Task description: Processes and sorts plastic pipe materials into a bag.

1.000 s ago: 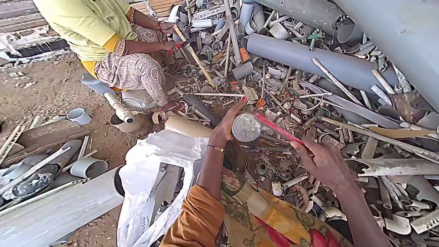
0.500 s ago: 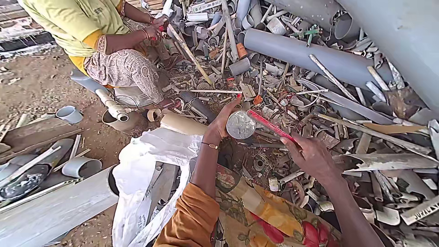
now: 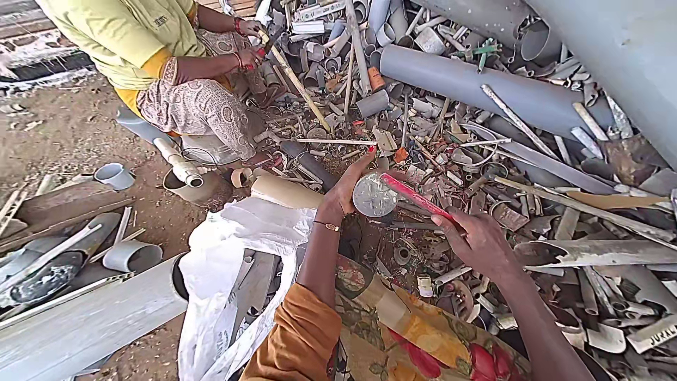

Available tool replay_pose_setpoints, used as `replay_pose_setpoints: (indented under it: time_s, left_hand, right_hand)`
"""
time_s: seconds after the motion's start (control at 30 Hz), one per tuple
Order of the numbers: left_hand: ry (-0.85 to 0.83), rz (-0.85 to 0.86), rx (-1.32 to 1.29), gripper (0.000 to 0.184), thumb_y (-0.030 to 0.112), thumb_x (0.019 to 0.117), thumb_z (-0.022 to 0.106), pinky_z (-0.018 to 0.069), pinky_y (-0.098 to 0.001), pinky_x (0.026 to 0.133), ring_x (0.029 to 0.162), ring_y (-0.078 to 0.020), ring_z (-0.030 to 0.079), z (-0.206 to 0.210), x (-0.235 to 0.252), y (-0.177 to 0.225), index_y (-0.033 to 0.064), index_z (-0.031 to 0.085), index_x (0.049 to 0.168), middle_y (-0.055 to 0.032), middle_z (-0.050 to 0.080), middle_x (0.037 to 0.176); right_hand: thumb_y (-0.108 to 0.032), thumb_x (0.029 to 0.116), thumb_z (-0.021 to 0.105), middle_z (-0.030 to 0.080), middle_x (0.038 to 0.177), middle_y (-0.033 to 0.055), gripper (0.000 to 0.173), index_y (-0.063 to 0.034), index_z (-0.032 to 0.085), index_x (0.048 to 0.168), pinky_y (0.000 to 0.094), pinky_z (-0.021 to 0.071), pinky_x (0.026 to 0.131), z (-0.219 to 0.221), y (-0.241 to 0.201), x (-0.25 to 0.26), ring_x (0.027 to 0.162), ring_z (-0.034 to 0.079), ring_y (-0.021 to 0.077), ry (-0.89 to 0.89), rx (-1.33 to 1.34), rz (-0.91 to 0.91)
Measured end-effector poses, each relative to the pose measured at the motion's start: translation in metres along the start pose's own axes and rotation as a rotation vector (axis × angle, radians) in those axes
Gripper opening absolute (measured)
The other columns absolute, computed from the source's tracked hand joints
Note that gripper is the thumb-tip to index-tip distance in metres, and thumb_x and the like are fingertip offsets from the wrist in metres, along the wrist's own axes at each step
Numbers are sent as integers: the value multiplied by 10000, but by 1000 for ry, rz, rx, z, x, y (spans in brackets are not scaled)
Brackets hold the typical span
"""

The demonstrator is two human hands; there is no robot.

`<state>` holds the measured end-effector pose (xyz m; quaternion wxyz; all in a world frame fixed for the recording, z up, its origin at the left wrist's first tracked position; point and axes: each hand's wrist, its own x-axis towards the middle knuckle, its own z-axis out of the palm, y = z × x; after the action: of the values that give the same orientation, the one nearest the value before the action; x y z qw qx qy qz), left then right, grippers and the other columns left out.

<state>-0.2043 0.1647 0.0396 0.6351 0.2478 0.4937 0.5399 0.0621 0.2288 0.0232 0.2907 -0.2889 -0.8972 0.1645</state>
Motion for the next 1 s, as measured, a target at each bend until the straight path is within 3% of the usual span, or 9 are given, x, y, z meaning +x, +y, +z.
replay_pose_setpoints:
  time_s: [0.1, 0.23, 0.37, 0.53, 0.63, 0.7, 0.77, 0.9, 1.0]
  left_hand:
    - [-59, 43, 28, 792, 635, 1049, 155, 605, -335, 723, 820, -175, 717, 0, 2, 2, 105, 739, 1117, -90, 743, 938]
    - [187, 189, -152, 380, 398, 1085, 390, 590, -302, 693, 767, -126, 685, 10, 6, 0, 126, 654, 1058, -28, 690, 862]
    - [426, 554, -443, 188, 245, 1060, 434, 584, -357, 778, 864, -144, 681, 18, 18, 3, 153, 598, 1050, -25, 676, 927]
    - [413, 835, -231, 204, 232, 960, 408, 570, -290, 806, 1012, -71, 661, 13, 27, -5, 197, 594, 1036, 25, 678, 1197]
    - [500, 854, -266, 207, 172, 969, 369, 575, -308, 779, 946, -98, 674, 12, 25, -4, 159, 573, 1002, -2, 690, 1075]
    - [565, 859, -290, 202, 177, 985, 334, 581, -305, 715, 810, -89, 665, 8, 21, 1, 168, 535, 961, 21, 649, 871]
    - [556, 894, -278, 210, 170, 988, 335, 589, -320, 745, 839, -101, 671, 5, 22, 0, 151, 544, 993, 10, 652, 892]
    - [549, 913, -196, 188, 152, 955, 355, 575, -324, 765, 887, -107, 665, 6, 27, -4, 150, 542, 940, -4, 667, 962]
    - [553, 907, -164, 195, 157, 970, 353, 577, -319, 764, 865, -96, 659, 2, 28, -2, 153, 547, 948, 9, 655, 917]
  right_hand:
    - [-439, 1084, 436, 520, 597, 5, 540, 12, 666, 896, 205, 442, 506, 2, 2, 2, 520, 506, 16, 141, 182, 27]
    - [-412, 1052, 454, 586, 602, 110, 506, 7, 706, 921, 416, 479, 508, 15, -5, -2, 534, 596, 237, -57, 35, 22]
    - [-345, 1094, 384, 536, 598, 61, 470, 57, 622, 1047, 286, 463, 469, 14, -30, 0, 492, 543, 121, 178, 119, 74]
    - [-248, 1098, 370, 558, 598, 72, 368, 50, 585, 1105, 306, 499, 446, 47, -70, -13, 469, 576, 175, 249, 31, 54]
    - [-170, 1028, 474, 568, 556, 104, 310, 69, 643, 1129, 415, 505, 439, 47, -78, -12, 473, 622, 285, 89, -11, 121]
    - [-236, 1078, 414, 512, 543, 38, 315, 17, 600, 1054, 281, 457, 420, 41, -83, -8, 437, 549, 154, 307, 22, 61]
    - [-290, 1121, 365, 536, 628, 50, 359, 6, 566, 1088, 213, 481, 495, 42, -81, -9, 510, 546, 103, 446, 110, 17]
    - [-163, 1082, 444, 651, 704, 179, 345, 53, 582, 1313, 491, 560, 621, 46, -73, -10, 661, 693, 382, -119, 61, 198]
    - [-192, 1065, 442, 563, 575, 77, 305, 45, 625, 1122, 343, 505, 469, 42, -76, -7, 488, 606, 229, 243, 45, 84]
